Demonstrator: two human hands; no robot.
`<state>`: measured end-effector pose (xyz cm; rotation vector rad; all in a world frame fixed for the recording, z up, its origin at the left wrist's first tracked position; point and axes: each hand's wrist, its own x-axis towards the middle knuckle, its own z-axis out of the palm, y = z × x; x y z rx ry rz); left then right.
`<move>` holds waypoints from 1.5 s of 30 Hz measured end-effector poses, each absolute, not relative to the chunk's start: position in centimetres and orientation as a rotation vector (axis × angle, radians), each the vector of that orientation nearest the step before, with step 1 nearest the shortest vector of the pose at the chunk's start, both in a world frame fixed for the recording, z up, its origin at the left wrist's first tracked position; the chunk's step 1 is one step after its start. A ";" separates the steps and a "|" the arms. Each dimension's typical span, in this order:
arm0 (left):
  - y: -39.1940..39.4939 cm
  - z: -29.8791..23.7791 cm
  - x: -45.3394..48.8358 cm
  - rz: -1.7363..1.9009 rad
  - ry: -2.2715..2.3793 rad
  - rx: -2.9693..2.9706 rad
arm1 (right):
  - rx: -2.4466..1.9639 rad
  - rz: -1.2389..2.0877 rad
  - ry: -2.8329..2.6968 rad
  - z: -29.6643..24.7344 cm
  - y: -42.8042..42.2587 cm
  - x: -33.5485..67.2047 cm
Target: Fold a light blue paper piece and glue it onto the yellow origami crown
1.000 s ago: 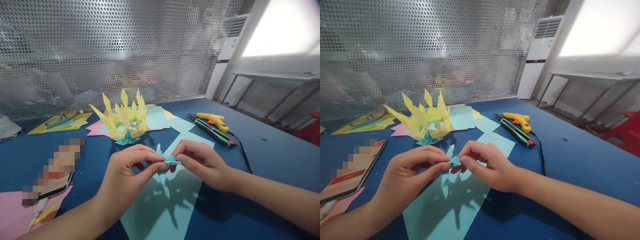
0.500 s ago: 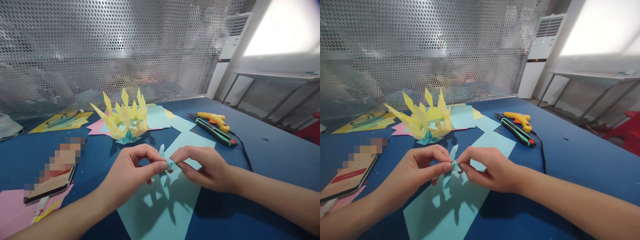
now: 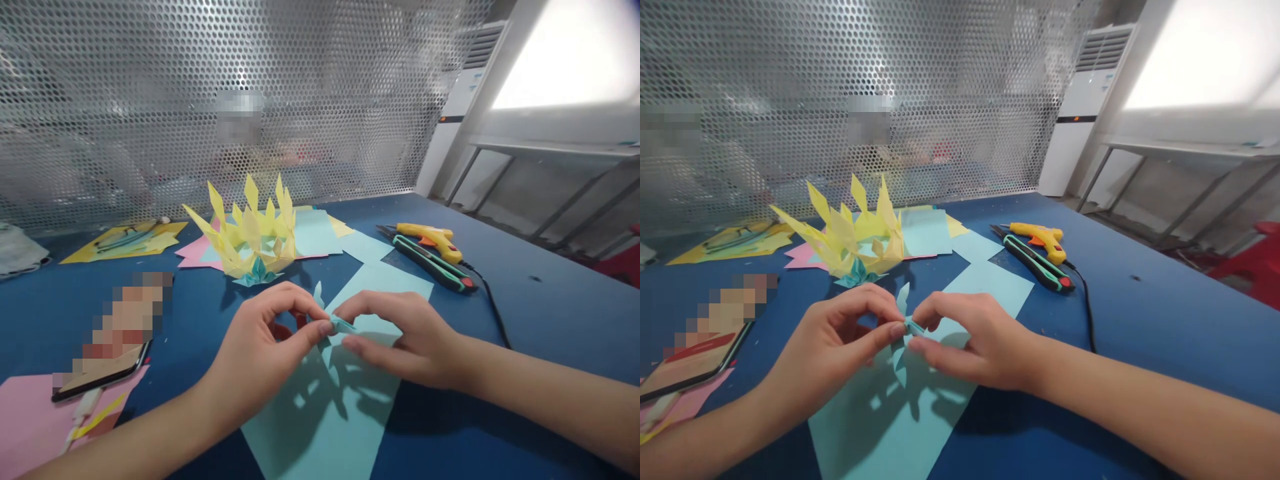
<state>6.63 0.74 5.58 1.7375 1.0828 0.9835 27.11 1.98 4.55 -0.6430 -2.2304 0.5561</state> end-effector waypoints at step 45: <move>0.5 5.3 6.7 1.021 1.140 1.845 | -0.603 0.445 -2.086 4.0 2.6 26.7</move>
